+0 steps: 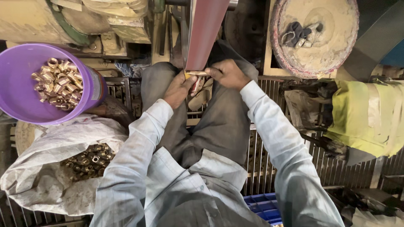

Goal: The person sits on the floor and repeatedly picks up small brass-colored metal parts from a white sack. They press each part against a rotating belt sander to polish it, then drop the finished part into a purple bucket. The process is repeated continuously.

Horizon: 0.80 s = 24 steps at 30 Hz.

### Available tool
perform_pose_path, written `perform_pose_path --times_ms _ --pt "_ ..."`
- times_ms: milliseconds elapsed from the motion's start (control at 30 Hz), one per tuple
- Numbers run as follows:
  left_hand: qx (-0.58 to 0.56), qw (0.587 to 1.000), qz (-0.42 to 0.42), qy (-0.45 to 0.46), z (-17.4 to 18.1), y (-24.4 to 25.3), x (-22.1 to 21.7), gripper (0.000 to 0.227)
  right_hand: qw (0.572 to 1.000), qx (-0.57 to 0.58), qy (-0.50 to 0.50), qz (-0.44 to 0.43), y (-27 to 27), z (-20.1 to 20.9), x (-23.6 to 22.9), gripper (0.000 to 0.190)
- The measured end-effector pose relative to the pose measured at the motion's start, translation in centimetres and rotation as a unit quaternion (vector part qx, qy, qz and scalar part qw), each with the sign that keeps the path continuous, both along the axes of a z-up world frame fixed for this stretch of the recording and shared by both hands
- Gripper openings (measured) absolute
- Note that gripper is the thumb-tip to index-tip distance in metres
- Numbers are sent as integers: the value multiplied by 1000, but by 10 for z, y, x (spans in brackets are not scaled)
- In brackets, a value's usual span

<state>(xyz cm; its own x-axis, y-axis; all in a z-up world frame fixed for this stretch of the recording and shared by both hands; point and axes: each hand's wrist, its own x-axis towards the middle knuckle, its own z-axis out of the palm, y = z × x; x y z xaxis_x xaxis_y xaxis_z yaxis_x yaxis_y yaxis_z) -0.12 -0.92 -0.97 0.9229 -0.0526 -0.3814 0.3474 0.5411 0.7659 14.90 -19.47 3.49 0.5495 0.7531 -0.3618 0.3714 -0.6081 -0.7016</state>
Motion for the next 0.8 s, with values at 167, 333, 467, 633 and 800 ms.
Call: perform_pose_path --times_ms 167,333,467,633,800 --pt "-25 1000 11 -13 3 -3 2 14 917 -6 386 -103 4 -3 24 36" --pt "23 997 -31 -61 5 6 -10 17 977 53 200 -51 -2 27 3 37" --pt "125 982 -11 -143 3 5 -19 27 962 186 -191 58 -9 51 -41 23" --pt "107 983 9 -151 8 4 -13 19 909 184 -372 44 1 56 -51 23" --pt "-19 999 -9 -45 20 3 -7 14 891 171 -417 50 1 45 -49 23"
